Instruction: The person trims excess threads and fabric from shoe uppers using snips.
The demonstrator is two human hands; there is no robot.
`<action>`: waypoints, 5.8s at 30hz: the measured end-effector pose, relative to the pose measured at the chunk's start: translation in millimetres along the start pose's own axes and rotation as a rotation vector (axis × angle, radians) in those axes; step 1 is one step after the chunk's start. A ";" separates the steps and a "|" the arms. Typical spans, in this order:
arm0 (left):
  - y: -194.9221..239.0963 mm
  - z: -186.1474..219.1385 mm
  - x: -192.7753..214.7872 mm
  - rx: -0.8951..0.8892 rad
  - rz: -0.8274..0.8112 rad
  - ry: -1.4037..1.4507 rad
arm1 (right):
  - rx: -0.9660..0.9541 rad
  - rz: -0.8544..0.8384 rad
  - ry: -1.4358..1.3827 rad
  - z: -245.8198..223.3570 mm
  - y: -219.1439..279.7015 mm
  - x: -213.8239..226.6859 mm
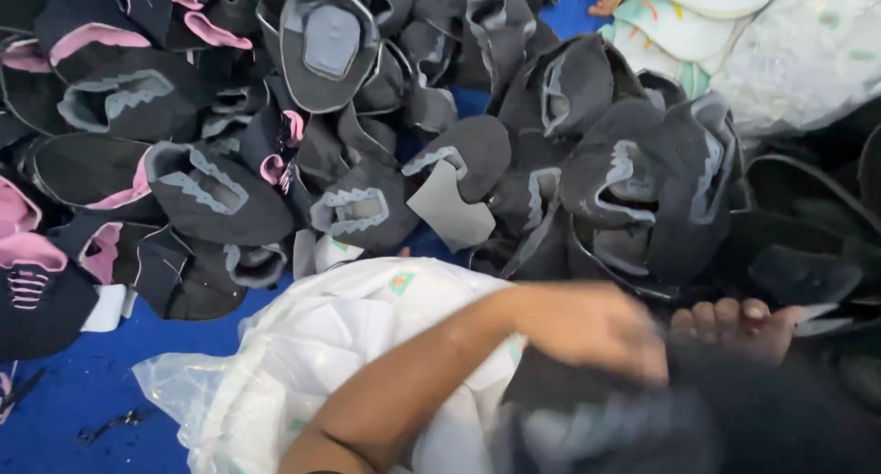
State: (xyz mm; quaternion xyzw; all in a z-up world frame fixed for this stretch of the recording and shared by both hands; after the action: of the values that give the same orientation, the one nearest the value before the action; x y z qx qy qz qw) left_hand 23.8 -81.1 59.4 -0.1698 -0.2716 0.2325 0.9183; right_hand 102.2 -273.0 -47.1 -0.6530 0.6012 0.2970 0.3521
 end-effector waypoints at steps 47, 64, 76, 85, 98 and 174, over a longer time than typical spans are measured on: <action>166.0 -365.2 40.0 1.085 0.583 0.237 | 0.118 0.123 0.070 -0.3 14.4 -26.8; 286.1 -232.8 151.6 0.804 2.323 0.148 | 0.074 0.049 0.097 4.9 7.5 8.0; 495.3 -259.7 149.6 0.720 2.604 0.648 | 0.068 0.116 0.076 4.3 11.1 5.2; 354.7 -131.8 184.6 0.662 2.411 -0.233 | 0.110 0.073 0.121 0.9 16.1 -8.2; 21.3 118.2 55.0 -0.101 1.105 -0.281 | 0.268 0.204 -0.307 3.4 11.7 -58.8; 68.3 16.9 103.9 -0.190 1.229 1.299 | 0.124 0.088 1.299 28.1 29.1 -110.1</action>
State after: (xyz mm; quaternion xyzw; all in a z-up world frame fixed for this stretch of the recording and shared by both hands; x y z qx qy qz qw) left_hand 68.5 33.0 86.6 -0.4582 0.4221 0.5175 0.5866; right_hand 63.2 -187.4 23.0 -0.6530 0.7336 -0.1791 -0.0583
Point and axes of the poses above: each hand's wrist, its own y-axis away from the middle knuckle, its own x-axis out of the back of the hand, z = x × y, the point moved 10 cm from there along -y, towards the middle knuckle, and after that the axes turned 2 degrees about -z, right-handed, at the moved point
